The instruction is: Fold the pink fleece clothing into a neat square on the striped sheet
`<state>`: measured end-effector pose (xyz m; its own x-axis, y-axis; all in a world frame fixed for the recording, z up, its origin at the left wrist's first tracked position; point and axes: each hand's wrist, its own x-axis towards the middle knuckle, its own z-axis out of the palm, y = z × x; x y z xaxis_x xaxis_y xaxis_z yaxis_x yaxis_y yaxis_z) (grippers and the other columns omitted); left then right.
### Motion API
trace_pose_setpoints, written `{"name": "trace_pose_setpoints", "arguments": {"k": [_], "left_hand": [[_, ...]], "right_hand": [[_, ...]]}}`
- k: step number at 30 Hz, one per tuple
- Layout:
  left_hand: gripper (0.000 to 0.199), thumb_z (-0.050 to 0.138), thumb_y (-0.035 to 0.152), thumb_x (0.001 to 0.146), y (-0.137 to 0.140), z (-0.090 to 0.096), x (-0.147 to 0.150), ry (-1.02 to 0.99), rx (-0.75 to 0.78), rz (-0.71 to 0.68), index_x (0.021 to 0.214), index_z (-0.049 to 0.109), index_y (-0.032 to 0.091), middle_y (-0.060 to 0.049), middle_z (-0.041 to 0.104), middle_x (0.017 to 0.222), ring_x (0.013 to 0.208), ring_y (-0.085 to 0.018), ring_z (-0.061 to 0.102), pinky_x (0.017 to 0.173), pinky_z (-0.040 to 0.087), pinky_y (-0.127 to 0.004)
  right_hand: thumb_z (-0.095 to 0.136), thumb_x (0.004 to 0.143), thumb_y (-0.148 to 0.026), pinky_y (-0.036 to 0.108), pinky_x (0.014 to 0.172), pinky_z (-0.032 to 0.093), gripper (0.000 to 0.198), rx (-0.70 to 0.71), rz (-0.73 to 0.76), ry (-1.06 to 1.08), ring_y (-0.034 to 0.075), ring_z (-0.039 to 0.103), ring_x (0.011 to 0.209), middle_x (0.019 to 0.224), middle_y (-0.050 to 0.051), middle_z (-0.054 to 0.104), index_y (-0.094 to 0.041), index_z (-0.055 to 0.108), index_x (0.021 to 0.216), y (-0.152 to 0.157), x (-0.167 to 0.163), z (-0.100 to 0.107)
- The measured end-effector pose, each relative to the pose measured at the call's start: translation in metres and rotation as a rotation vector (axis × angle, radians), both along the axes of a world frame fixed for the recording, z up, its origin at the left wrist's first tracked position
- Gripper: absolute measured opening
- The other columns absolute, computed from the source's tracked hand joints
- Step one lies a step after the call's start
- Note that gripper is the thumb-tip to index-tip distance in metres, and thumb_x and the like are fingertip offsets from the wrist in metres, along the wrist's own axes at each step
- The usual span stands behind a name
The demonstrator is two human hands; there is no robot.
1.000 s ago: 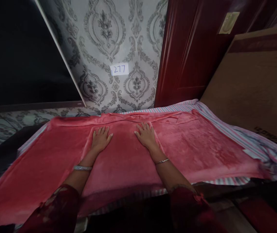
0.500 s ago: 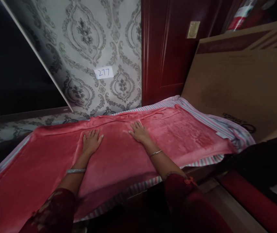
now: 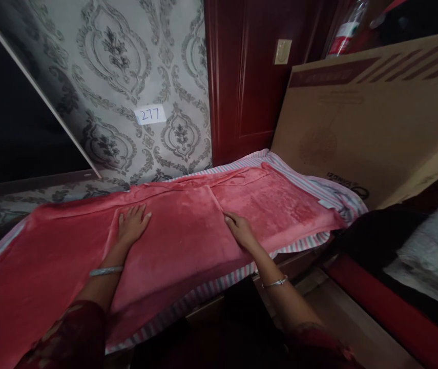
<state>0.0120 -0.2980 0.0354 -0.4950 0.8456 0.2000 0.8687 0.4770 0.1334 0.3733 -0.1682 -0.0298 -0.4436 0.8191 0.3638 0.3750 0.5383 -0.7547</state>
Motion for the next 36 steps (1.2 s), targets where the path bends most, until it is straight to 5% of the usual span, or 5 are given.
{"name": "trace_pose_setpoints", "arguments": {"k": [6,16,25,30,36], "left_hand": [[0.061,0.047,0.043,0.092,-0.039,-0.006,-0.026,-0.095,0.014,-0.206,0.146,0.052,0.015,-0.016,0.047,0.156,0.150,-0.032,0.035,0.124,0.022,-0.058],[0.068,0.050,0.055,0.086,-0.173,-0.057,0.011,-0.492,0.517,0.157,0.140,0.057,0.015,-0.014,0.069,0.132,0.121,-0.030,0.065,0.106,0.051,-0.045],[0.041,0.044,0.028,0.091,-0.179,-0.057,0.077,-0.140,0.518,0.056,0.119,0.073,0.019,-0.015,0.070,0.128,0.129,-0.033,0.058,0.113,0.041,-0.054],[0.047,0.050,0.036,0.090,-0.186,-0.057,0.062,-0.457,0.699,0.094,0.130,0.065,0.016,-0.015,0.069,0.130,0.123,-0.028,0.063,0.110,0.045,-0.048],[0.046,0.057,0.043,0.082,-0.187,-0.051,0.025,-0.923,0.845,0.187,0.113,0.073,0.013,-0.013,0.078,0.105,0.094,-0.025,0.072,0.092,0.055,-0.042]], "right_hand": [[0.046,0.093,-0.051,0.047,0.103,0.053,0.052,0.001,0.009,0.078,0.029,0.068,0.117,0.127,0.012,0.072,-0.019,0.073,0.124,-0.022,0.006,-0.008],[0.053,0.087,-0.060,0.047,0.097,0.052,0.058,0.125,-0.142,-0.104,0.033,0.069,0.108,0.117,0.018,0.074,-0.015,0.073,0.118,-0.032,0.000,-0.009],[0.048,0.085,-0.063,0.052,0.096,0.049,0.058,0.300,-0.187,-0.094,0.035,0.063,0.105,0.110,0.021,0.071,-0.014,0.074,0.101,-0.029,-0.005,-0.021],[0.052,0.078,-0.070,0.050,0.089,0.051,0.058,0.199,-0.172,-0.055,0.033,0.062,0.095,0.096,0.017,0.070,-0.017,0.073,0.087,-0.024,0.000,-0.022],[0.059,0.069,-0.071,0.046,0.083,0.052,0.053,0.076,-0.209,0.046,0.030,0.062,0.089,0.093,0.014,0.070,-0.021,0.071,0.080,-0.019,-0.002,-0.024]]}}
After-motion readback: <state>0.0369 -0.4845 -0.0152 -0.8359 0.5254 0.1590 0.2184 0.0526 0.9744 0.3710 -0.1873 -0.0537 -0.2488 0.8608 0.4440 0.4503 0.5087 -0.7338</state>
